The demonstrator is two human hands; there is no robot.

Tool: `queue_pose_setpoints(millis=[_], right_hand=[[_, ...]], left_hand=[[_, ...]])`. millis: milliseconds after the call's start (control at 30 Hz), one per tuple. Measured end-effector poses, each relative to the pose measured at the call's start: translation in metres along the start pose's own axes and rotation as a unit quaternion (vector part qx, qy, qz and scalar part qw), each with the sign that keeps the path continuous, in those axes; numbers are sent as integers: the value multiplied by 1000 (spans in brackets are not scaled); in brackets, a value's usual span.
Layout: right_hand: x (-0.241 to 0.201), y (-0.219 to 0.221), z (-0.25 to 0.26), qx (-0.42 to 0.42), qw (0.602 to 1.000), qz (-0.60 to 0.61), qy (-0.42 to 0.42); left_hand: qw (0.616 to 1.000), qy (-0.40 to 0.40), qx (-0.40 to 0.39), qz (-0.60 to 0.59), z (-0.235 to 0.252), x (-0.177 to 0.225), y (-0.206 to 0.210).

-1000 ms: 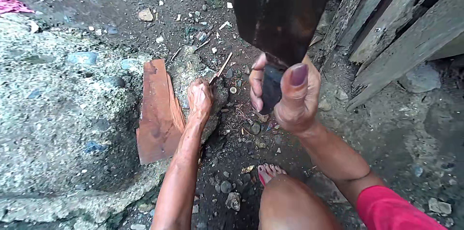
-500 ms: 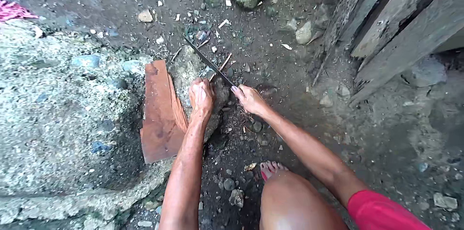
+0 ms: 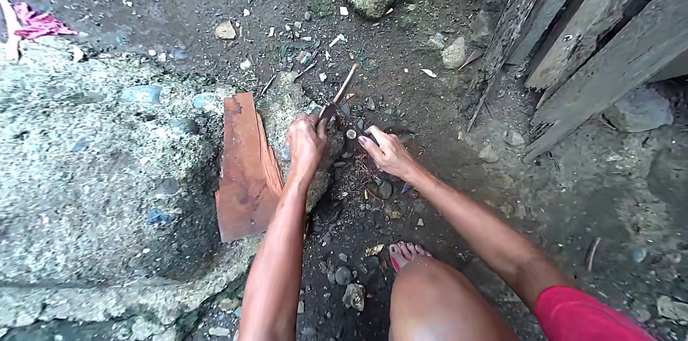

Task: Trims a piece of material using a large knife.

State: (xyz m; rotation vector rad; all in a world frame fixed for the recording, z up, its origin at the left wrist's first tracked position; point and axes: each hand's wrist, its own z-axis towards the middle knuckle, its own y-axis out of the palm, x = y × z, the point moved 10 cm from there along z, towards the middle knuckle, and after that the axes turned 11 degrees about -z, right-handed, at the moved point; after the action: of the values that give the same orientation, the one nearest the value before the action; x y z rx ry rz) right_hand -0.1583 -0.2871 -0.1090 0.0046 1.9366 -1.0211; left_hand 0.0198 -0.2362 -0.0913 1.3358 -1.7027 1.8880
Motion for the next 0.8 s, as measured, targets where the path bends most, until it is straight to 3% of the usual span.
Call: queue_pose_setpoints(millis=[67, 133, 233, 300, 367, 467, 633, 733, 800], right_hand=[[1, -7, -8, 67, 992, -38, -98], [2, -4, -17, 67, 990, 6, -122], [0, -3, -23, 37, 994, 75, -71], [-6, -3, -22, 3, 993, 114, 6], [-24, -13, -19, 1, 988, 152, 20], [-85, -56, -24, 71, 970, 197, -121], [-182, -138, -38, 189, 876, 325, -302], [-165, -128, -25, 222, 869, 337, -287], [-106, -73, -3, 190, 933, 247, -180]], left_hand=[[975, -101, -37, -194, 5, -17, -2], [933, -163, -65, -313, 2, -30, 1], [989, -94, -36, -104, -3, -17, -7], [998, -56, -16, 38, -9, -10, 4], [994, -31, 4, 109, -7, -16, 17], [993, -4, 12, 121, -8, -17, 22], [995, 10, 30, 91, -13, -18, 10], [994, 13, 28, 107, -9, -24, 11], [991, 15, 23, 130, -8, -26, 13]])
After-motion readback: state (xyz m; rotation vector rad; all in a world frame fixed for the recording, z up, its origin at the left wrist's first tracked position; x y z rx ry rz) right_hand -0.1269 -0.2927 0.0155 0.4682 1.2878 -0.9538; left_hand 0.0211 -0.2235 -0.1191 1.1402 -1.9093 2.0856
